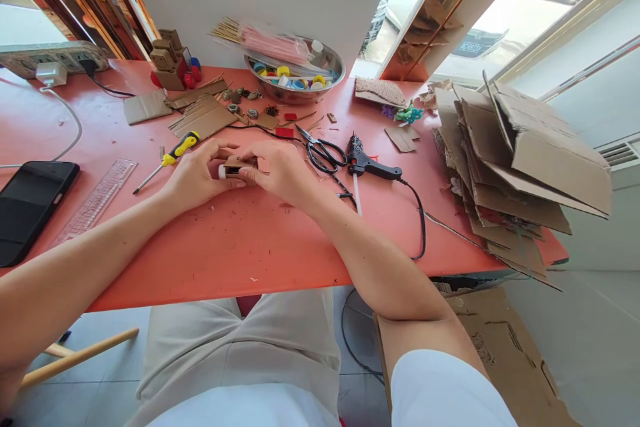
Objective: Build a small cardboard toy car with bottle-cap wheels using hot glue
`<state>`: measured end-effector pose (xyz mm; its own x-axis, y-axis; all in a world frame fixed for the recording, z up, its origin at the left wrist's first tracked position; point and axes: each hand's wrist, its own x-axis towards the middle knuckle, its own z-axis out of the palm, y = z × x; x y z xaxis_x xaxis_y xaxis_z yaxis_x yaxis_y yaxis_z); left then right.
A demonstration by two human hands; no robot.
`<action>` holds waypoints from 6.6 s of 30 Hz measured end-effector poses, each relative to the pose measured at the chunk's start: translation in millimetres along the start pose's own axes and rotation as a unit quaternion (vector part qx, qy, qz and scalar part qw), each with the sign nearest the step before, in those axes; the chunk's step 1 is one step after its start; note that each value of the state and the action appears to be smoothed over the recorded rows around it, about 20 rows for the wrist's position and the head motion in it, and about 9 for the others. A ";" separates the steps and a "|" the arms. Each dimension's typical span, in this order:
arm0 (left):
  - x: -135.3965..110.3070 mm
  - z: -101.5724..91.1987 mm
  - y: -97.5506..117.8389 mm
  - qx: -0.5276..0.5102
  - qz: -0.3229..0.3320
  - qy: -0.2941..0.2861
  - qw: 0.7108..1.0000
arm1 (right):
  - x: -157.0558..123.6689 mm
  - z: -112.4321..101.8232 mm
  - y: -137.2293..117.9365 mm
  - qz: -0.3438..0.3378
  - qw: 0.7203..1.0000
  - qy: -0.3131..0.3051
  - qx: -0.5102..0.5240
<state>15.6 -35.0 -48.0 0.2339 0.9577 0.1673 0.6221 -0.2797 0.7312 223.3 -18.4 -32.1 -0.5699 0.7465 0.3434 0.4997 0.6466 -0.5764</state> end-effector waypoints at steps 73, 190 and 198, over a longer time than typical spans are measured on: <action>-5.1 -6.2 -7.6 -0.029 -0.020 0.022 0.999 | -10.9 -80.8 2.1 0.199 0.963 -0.142 0.112; -5.0 -6.9 -6.3 -0.027 -0.019 0.017 0.999 | -12.1 -78.4 -13.6 0.159 0.970 -0.173 0.062; -5.2 -7.3 -7.1 -0.036 -0.016 0.018 0.999 | -12.1 -74.5 -12.5 0.148 0.973 -0.168 0.064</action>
<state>4.5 -37.4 -49.2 0.1880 0.9680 0.1662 0.5732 -0.2455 0.7818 272.5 -23.9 26.2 -0.6054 0.7896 -0.1002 0.6013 0.3712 -0.7076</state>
